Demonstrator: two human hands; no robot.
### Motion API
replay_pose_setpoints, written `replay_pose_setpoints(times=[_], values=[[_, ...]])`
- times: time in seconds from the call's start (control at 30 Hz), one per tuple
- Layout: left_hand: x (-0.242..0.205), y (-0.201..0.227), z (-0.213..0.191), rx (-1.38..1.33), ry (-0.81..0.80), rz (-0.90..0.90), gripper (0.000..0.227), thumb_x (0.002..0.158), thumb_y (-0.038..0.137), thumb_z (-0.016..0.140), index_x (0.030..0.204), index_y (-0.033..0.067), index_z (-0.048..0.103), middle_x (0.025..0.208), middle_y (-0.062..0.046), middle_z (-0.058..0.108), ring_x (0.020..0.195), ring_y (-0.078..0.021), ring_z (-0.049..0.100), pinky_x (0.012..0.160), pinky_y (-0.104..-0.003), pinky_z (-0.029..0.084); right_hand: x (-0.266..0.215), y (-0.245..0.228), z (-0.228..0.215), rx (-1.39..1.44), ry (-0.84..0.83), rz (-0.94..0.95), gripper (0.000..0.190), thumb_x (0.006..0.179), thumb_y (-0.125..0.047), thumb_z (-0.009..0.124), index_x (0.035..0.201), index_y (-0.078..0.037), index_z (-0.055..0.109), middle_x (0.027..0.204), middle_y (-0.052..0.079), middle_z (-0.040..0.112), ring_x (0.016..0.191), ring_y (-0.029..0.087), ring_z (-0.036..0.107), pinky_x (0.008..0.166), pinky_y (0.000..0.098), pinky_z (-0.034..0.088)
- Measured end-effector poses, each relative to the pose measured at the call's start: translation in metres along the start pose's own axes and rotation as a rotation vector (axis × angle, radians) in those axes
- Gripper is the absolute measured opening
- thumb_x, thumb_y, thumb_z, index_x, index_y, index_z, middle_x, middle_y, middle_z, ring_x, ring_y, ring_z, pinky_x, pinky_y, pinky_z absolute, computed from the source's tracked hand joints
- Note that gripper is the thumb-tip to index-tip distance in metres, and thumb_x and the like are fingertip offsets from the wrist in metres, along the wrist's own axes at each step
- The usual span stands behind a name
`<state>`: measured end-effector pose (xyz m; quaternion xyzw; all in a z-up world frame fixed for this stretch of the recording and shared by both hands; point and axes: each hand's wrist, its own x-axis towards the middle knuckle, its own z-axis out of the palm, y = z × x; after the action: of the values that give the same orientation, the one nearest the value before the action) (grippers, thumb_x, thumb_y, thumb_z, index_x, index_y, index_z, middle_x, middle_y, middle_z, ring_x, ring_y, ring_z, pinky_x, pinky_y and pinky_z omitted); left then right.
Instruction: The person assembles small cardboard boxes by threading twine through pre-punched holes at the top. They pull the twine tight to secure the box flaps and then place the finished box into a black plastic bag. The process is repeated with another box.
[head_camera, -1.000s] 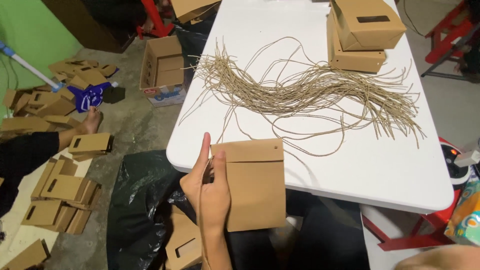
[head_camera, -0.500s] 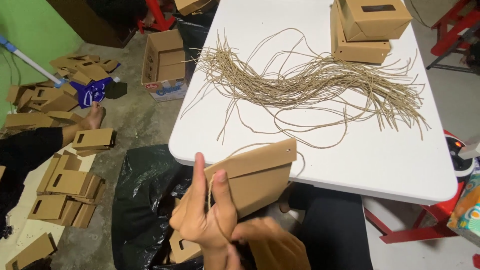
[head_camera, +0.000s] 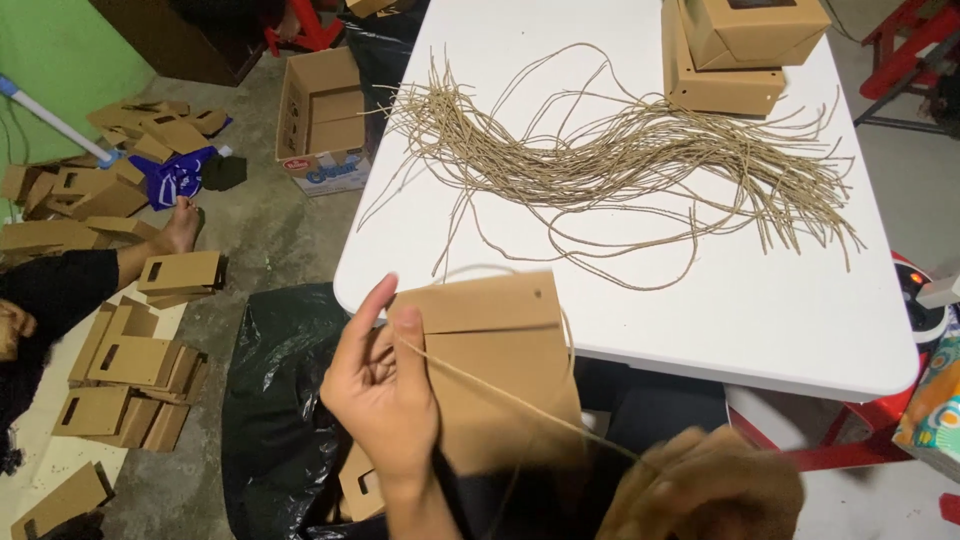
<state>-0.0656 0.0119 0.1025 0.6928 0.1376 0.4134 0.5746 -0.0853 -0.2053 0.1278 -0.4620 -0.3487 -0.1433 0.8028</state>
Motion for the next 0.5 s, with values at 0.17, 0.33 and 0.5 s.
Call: replay_pose_setpoints(times=[0.17,0.33,0.5], values=[[-0.039,-0.022,0.038,-0.050,0.380,0.177,0.027,0.111,0.017,0.076,0.130,-0.0021,0.072,0.101,-0.013,0.075,0.075,-0.0150,0.063,0.064,-0.027,0.052,-0.027,0.036,-0.034,-0.154,0.212,-0.065,0.053,0.126,-0.047,0.046,0.081,-0.018,0.044,0.077,0.001,0.040,0.068,0.020,0.048,0.070,0.0383,0.046],[-0.095,-0.041,0.066,-0.163,0.476,0.108,0.026,0.103,0.011,0.077,0.121,-0.0075,0.072,0.101,-0.021,0.078,0.077,-0.0165,0.075,0.066,-0.022,0.061,-0.002,0.025,0.001,-0.649,0.629,0.273,0.026,0.102,-0.008,0.046,0.124,0.001,0.057,0.153,0.034,0.065,0.156,0.038,0.063,0.136,0.0376,0.048],[-0.075,0.006,0.048,-0.256,-0.518,0.274,0.032,0.119,0.049,0.065,0.130,0.0190,0.062,0.113,-0.008,0.090,0.094,-0.0223,0.092,0.079,-0.034,0.071,0.062,0.071,0.020,-1.012,0.911,-0.811,0.047,0.119,-0.039,0.065,0.111,0.008,0.064,0.106,0.058,0.055,0.081,0.058,0.056,0.070,0.0609,0.049]])
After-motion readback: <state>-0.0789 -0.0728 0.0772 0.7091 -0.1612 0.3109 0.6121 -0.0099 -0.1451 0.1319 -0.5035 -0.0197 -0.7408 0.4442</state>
